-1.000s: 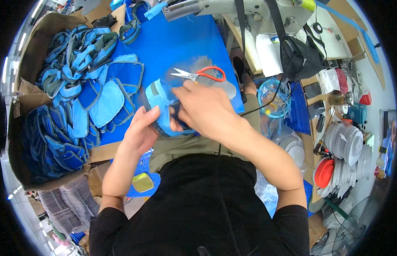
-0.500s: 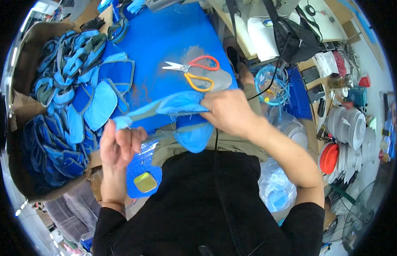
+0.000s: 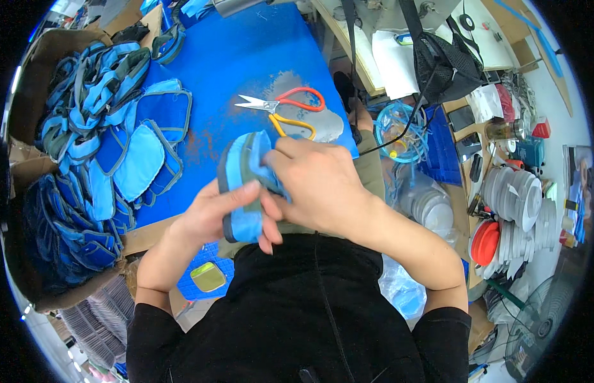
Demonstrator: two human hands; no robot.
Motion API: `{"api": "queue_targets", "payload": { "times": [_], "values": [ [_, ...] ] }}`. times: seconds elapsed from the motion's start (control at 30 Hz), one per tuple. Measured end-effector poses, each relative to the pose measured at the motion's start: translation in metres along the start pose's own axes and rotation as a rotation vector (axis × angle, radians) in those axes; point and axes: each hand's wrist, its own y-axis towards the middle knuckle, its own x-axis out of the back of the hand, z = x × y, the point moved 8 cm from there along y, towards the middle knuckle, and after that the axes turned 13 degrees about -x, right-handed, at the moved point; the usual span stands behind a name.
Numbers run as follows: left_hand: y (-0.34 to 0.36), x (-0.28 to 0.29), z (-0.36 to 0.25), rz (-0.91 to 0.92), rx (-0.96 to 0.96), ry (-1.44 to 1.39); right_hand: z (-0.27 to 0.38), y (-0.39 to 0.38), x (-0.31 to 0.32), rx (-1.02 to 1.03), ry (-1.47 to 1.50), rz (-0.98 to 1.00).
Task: The person uses a sewing machine to stitch a light blue strap onto a blue fabric pouch. They repeatedly feed the pouch and strap through the machine, cut the thread with scissors, and inspect the seam. The person handles multiple pouches and straps, performing the same sewing and trimming actions on each item.
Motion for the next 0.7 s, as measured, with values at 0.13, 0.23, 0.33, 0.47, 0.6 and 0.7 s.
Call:
{"api": "queue_targets", "payload": {
  "times": [0.13,0.23,0.33,0.47,0.6,0.7],
  "values": [
    [-0.011,-0.018,-0.013,0.079,0.084,0.107,0.0,0.004,-0.016,0.104,-0.208,0.111],
    [-0.033,-0.011,-0.04,0.159,-0.12,0.105,0.008,-0.01,0.008,0.328,-0.124,0.085],
    [-0.07,0.025,-0.067,0.515,-0.633,-0.095,-0.094,-0.047,-0.004,0.047,-0.122,-0.009],
    [-0.071,0.038,-0.025,0.411,-0.433,-0.032,-0.083,-0.045,-0.02,0.074,-0.036,0.044],
    [-0.025,0.016,0.01,0.454,-0.159,-0.101,-0.043,-0.033,-0.013,0.305,-0.06,-0.047],
    [0.002,0.028,-0.003,0.227,-0.208,-0.318,-0.039,-0.04,-0.013,0.334,-0.087,-0.021]
  ]
}}
